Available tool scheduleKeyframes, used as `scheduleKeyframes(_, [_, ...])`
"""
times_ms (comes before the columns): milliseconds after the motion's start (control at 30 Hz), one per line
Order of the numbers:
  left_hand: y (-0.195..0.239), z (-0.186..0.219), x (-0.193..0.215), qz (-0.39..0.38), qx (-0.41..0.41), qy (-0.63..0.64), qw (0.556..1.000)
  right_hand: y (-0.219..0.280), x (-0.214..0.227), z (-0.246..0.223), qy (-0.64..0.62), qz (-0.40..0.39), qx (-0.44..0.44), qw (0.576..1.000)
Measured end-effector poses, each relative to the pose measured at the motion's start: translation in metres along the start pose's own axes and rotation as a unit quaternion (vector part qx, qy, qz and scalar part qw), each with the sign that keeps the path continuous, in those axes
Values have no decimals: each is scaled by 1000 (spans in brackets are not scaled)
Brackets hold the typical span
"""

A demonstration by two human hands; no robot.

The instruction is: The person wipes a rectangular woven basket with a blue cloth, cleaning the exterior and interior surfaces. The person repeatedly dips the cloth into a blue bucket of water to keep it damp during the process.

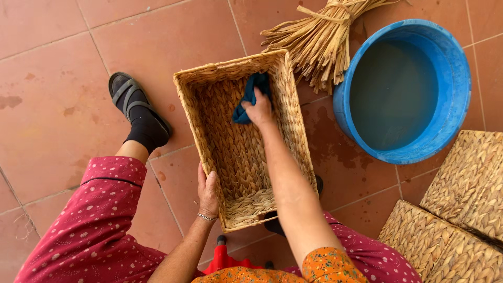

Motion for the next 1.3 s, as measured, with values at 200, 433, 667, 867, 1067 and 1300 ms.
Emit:
scheduleKeyframes(200, [-10, -5, 4, -35, -86, 21, 995, 58, 42, 18, 214, -199, -1, 956])
scheduleKeyframes(433, [-14, -5, 5, -28, -91, 17, 995, 143, 6, 32, 175, -223, -96, 954])
scheduleKeyframes(667, [-8, -5, 8, -46, -100, 45, 993, 103, 1, 1, 53, 14, 112, 992])
scheduleKeyframes(867, [-6, -5, 7, -38, -80, 29, 996, 156, -11, -60, 199, -213, 366, 884])
scheduleKeyframes(1067, [-7, -13, 10, -18, -44, -27, 999, 244, -35, -22, 334, -470, 385, 721])
scheduleKeyframes(1300, [-5, -11, 12, -20, -75, -34, 996, 140, -45, -37, 251, -179, 429, 849])
Point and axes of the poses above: each hand's wrist, its own y-axis away from the middle knuckle, its own x-axis out of the back of the hand, z = x × y, the point moved 5 cm from there along -y, towards the middle knuckle, and after that the axes turned 12 degrees about y, right-handed, at the moved point
